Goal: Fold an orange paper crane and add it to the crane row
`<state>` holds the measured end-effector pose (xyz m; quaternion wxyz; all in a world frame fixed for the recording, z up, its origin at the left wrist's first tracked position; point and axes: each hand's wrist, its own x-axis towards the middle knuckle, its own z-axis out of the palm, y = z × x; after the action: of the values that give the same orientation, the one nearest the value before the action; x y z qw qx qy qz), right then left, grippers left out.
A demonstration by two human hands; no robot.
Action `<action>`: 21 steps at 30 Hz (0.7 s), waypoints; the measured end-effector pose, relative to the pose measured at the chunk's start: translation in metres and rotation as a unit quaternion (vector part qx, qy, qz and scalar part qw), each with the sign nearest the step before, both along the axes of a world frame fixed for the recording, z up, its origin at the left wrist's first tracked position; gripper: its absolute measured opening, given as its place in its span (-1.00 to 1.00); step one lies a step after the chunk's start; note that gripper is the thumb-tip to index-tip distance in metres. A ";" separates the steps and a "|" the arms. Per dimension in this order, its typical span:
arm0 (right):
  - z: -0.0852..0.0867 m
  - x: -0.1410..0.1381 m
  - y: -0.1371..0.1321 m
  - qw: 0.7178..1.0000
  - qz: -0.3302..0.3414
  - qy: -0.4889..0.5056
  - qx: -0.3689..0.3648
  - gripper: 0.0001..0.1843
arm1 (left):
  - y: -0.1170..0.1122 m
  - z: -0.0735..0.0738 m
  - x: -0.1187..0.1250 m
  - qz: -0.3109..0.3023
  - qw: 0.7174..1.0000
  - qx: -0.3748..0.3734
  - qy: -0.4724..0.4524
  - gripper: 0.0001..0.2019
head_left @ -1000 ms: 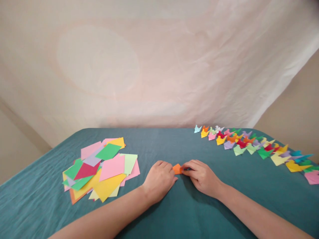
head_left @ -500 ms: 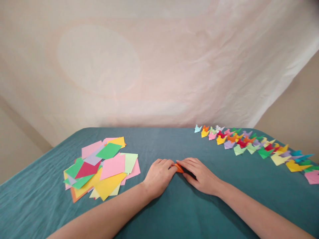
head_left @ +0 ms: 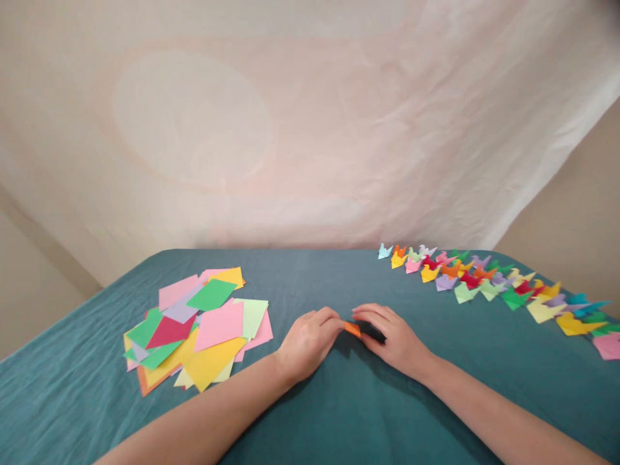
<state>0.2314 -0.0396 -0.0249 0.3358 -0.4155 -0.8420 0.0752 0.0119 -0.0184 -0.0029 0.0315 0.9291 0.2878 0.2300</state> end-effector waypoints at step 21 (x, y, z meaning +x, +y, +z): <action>0.001 -0.003 -0.006 0.992 -0.005 -0.008 0.125 -0.81 | -0.001 -0.003 0.004 -0.054 0.993 -0.075 -0.079 -0.77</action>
<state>0.2286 -0.0456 -0.0235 0.3788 -0.3748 -0.8455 -0.0352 0.0155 -0.0191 -0.0059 0.1362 0.9172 0.2505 0.2783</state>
